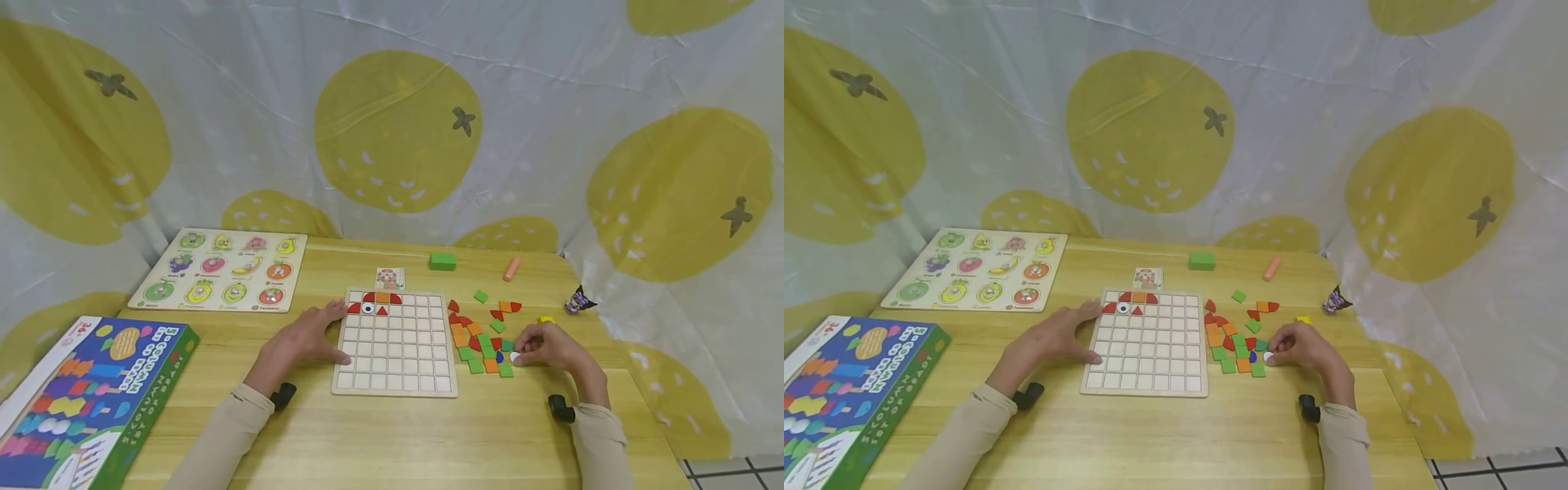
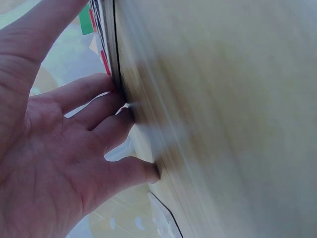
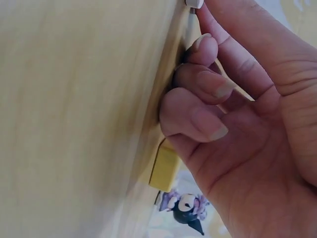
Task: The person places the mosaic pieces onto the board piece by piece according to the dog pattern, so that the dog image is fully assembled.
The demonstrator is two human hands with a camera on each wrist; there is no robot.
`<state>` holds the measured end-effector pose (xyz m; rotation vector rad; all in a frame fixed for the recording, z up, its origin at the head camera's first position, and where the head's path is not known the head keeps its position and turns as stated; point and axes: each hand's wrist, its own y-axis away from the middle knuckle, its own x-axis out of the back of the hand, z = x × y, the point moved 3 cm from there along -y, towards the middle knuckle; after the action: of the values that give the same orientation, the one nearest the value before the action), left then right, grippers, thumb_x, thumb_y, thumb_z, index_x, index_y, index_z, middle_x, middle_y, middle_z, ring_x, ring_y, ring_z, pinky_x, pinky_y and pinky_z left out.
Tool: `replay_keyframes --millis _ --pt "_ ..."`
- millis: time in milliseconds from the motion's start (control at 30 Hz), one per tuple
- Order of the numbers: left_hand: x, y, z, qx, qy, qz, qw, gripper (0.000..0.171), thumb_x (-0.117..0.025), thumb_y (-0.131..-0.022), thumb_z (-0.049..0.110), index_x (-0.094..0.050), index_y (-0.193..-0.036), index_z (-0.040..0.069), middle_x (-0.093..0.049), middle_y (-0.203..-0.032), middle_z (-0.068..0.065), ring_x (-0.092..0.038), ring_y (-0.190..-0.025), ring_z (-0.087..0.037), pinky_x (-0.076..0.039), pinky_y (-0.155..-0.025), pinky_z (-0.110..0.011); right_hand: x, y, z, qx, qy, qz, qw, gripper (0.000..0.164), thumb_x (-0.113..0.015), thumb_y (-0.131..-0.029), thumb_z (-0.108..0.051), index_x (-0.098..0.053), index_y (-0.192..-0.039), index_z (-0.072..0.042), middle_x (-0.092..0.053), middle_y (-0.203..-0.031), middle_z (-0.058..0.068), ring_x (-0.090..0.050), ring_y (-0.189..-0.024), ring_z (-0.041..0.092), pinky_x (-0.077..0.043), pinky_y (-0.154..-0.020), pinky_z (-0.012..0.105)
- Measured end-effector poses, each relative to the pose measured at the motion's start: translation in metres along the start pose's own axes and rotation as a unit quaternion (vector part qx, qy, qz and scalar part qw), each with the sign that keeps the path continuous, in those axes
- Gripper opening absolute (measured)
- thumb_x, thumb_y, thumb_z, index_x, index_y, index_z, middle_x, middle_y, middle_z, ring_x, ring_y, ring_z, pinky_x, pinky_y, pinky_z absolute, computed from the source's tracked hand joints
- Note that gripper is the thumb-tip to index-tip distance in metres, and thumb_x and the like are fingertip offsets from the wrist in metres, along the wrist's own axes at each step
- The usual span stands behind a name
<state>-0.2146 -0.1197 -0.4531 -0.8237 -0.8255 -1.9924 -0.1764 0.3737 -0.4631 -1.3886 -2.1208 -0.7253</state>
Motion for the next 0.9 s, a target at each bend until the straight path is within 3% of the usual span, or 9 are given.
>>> replay_keyframes --millis 300,600,667,767,900 --pt "-0.001 0.000 -0.003 0.018 -0.003 -0.001 0.9998 0.109 -0.096 -0.081 0.045 -0.040 -0.168 0.012 -0.027 -0.177 -0.015 -0.026 -0.159 -0.051 -0.032 -0.123 -0.069 0.001 0.001 -0.002 0.034 0.018 -0.012 0.999 0.015 -0.089 -0.090 -0.010 -0.074 -0.090 -0.004 -0.068 -0.084 0.001 -0.056 -0.074 0.006 -0.051 -0.068 0.023" --pt "-0.002 0.000 -0.003 0.005 -0.003 -0.001 1.0000 0.108 -0.096 -0.081 0.044 -0.041 -0.167 0.009 -0.027 -0.177 -0.016 -0.026 -0.159 -0.051 -0.031 -0.125 -0.067 -0.001 -0.004 -0.006 0.074 -0.049 -0.029 0.996 0.016 -0.079 -0.094 0.002 -0.065 -0.090 0.000 -0.066 -0.085 0.003 -0.059 -0.075 0.008 -0.052 -0.067 0.023" --pt "-0.002 0.000 -0.002 0.005 -0.001 -0.001 1.0000 0.108 -0.096 -0.081 0.044 -0.041 -0.167 0.009 -0.027 -0.177 -0.016 -0.026 -0.159 -0.051 -0.031 -0.125 -0.067 -0.001 -0.006 -0.006 0.065 -0.053 -0.022 0.996 0.018 -0.082 -0.092 0.001 -0.064 -0.089 0.000 -0.063 -0.084 0.002 -0.057 -0.074 0.008 -0.050 -0.066 0.022" --pt "-0.001 0.000 -0.002 0.001 -0.003 0.000 1.0000 0.108 -0.096 -0.081 0.044 -0.042 -0.166 0.008 -0.027 -0.177 -0.016 -0.026 -0.159 -0.051 -0.030 -0.125 -0.066 -0.002 -0.009 -0.005 0.047 -0.050 -0.006 0.998 0.019 -0.087 -0.089 -0.004 -0.069 -0.088 -0.002 -0.066 -0.082 0.000 -0.058 -0.071 0.008 -0.051 -0.065 0.022" --pt "-0.001 0.000 -0.002 0.000 -0.006 0.000 1.0000 0.107 -0.096 -0.081 0.044 -0.041 -0.166 0.008 -0.027 -0.177 -0.016 -0.026 -0.160 -0.051 -0.030 -0.125 -0.066 -0.006 -0.017 -0.010 0.050 -0.072 -0.009 0.996 0.010 -0.087 -0.091 -0.008 -0.079 -0.092 -0.002 -0.078 -0.088 0.006 -0.071 -0.075 0.013 -0.058 -0.070 0.024"
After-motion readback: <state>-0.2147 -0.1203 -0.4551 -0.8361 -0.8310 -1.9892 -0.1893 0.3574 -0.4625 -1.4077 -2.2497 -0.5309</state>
